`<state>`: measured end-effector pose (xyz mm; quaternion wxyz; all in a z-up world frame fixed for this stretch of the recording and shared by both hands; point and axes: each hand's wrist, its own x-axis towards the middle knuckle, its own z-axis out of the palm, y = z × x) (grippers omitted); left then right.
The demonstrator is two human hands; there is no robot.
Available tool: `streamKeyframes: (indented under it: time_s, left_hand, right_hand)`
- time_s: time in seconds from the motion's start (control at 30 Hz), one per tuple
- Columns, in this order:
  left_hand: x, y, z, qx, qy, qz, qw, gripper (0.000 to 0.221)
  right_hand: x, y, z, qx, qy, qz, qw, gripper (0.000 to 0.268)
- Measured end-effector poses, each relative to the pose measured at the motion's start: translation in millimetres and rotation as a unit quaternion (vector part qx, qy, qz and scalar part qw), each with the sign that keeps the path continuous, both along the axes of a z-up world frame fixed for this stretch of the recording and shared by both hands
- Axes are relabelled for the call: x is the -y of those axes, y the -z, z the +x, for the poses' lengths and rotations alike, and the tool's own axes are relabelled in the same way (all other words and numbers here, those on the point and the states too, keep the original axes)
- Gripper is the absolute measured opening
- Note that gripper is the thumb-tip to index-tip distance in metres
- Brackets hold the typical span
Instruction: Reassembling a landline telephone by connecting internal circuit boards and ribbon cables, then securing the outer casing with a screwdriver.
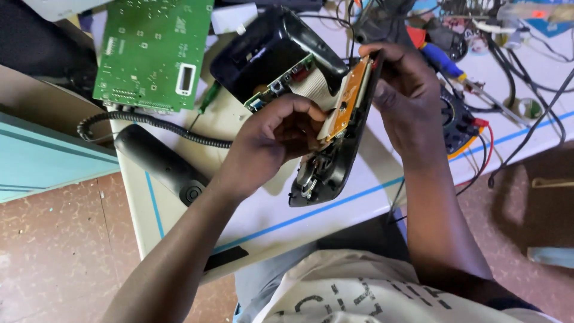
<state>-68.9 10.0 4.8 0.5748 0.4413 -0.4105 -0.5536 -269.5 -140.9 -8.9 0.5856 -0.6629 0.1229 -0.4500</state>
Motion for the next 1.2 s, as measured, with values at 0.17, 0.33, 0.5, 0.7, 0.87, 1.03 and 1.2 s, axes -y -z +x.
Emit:
streamKeyframes:
  time_s: [0.17, 0.33, 0.5, 0.7, 0.87, 1.03, 1.2]
  left_hand:
    - [3, 3, 2, -0.024, -0.029, -0.006, 0.999, 0.056]
    - [14, 31, 12, -0.027, -0.029, -0.094, 0.995, 0.053]
    - [25, 48, 16, -0.28, -0.147, 0.056, 0.947, 0.017]
    - [18, -6, 26, -0.21, -0.209, 0.093, 0.95, 0.023]
    - [14, -21, 29, -0.229, -0.176, -0.01, 0.957, 0.062]
    - [14, -17, 30, -0.216, -0.177, -0.007, 0.96, 0.062]
    - [17, -13, 29, -0.228, -0.224, 0.046, 0.947, 0.05]
  right_hand:
    - [1, -4, 7, -0.041, 0.023, 0.0, 0.999, 0.06]
    - [2, -2, 15, -0.092, -0.051, 0.062, 0.993, 0.094]
    - [14, 25, 13, -0.101, -0.023, 0.086, 0.991, 0.065]
    - [2, 11, 17, -0.149, 0.097, 0.06, 0.982, 0.049]
    - [-5, 4, 17, -0.184, 0.095, 0.045, 0.977, 0.047]
    - [-5, 10, 16, -0.163, 0.08, 0.017, 0.983, 0.042]
    - [-4, 13, 12, -0.158, 0.041, -0.004, 0.987, 0.047]
